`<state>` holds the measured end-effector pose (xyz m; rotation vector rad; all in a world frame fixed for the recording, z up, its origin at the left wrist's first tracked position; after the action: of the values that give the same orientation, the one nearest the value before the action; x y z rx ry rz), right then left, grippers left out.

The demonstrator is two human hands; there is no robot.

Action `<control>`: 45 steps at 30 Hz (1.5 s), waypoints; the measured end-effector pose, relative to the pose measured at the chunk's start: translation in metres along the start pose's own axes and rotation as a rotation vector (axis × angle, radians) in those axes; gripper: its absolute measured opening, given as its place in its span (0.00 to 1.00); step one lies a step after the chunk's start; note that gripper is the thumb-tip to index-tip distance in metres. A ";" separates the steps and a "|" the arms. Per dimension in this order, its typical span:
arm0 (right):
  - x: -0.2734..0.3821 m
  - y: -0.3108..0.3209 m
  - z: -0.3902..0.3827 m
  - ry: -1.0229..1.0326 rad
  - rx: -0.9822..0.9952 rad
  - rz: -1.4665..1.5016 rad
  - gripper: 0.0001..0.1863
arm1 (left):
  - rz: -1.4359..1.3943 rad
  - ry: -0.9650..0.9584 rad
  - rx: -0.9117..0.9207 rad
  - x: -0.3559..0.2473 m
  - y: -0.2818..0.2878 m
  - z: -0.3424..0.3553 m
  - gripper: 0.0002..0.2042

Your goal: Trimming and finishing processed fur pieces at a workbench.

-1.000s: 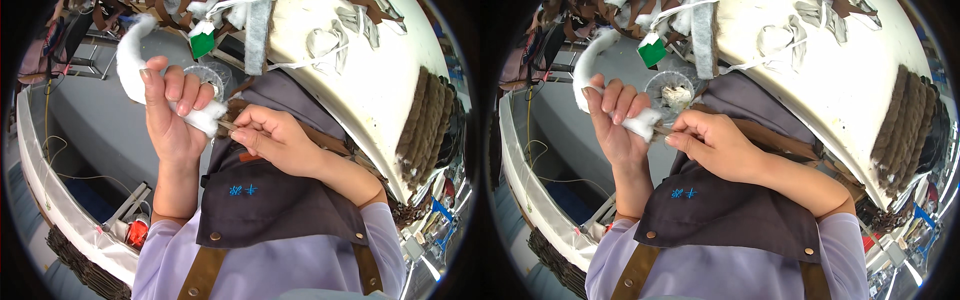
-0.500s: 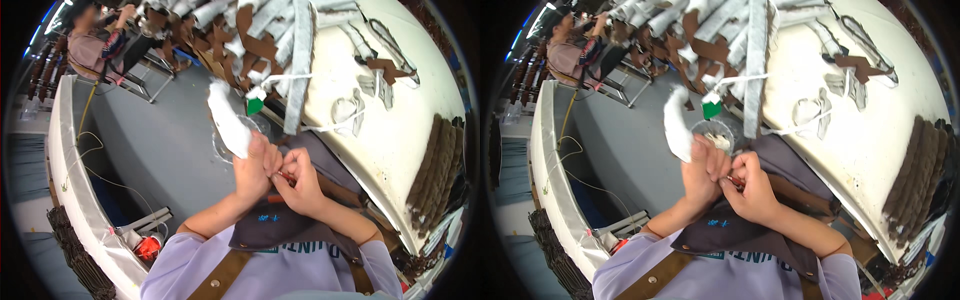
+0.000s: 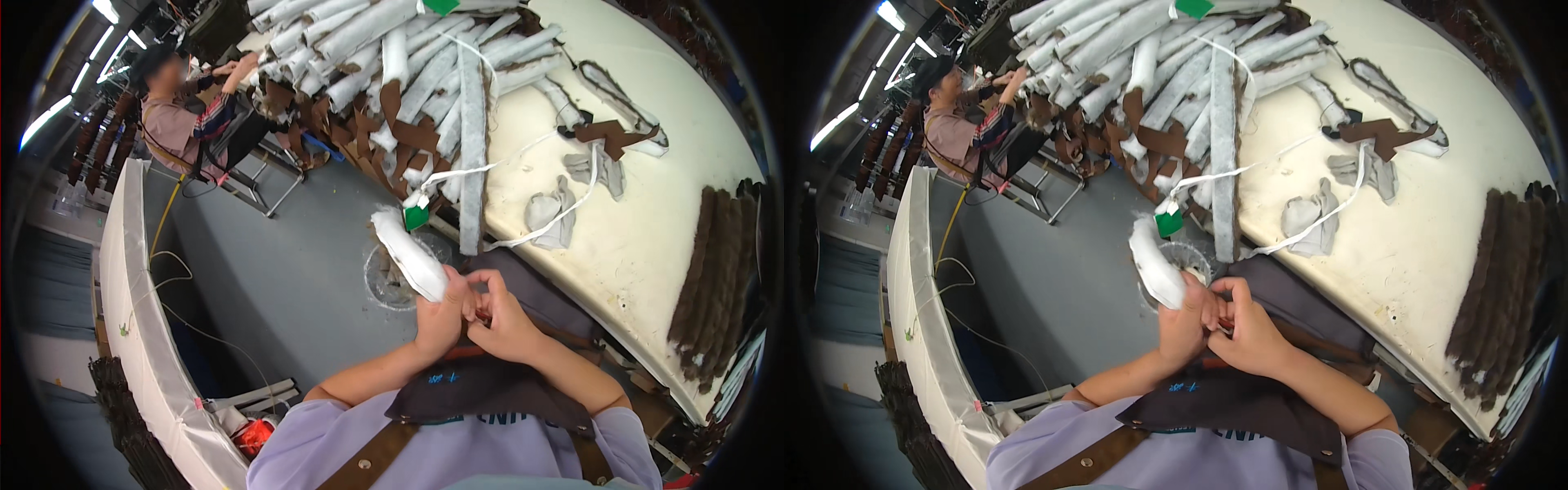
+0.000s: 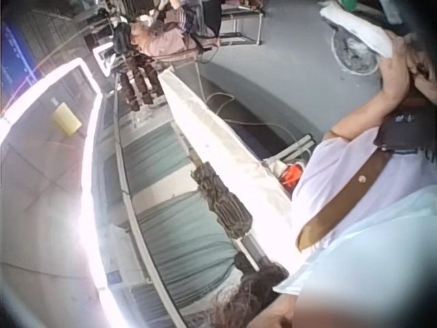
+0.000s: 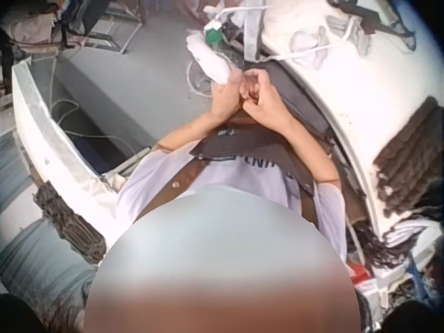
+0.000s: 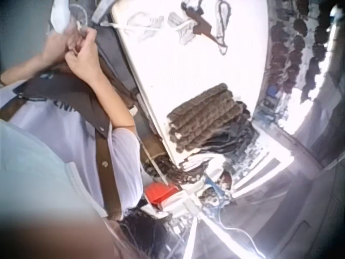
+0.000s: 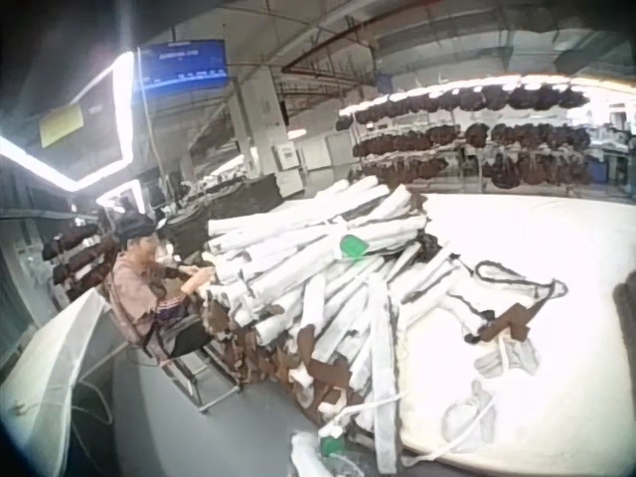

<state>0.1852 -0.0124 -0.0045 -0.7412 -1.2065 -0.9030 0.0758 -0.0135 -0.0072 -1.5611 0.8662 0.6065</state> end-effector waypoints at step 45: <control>-0.029 0.342 -0.114 0.286 -1.137 0.849 0.21 | -0.212 -0.008 0.327 -0.024 -0.038 0.017 0.22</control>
<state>0.5370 0.0525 -0.0603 -1.7685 0.0531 -0.8549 0.0936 0.0092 0.0310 -1.3290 0.7404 0.3011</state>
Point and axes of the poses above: each hand's wrist, its own z-axis towards the middle knuckle, its own y-axis out of the back of the hand, x = y × z, the point moved 2 cm from there along z, towards the middle knuckle, and after that the axes turned 11 degrees about y, right-handed, at the moved point
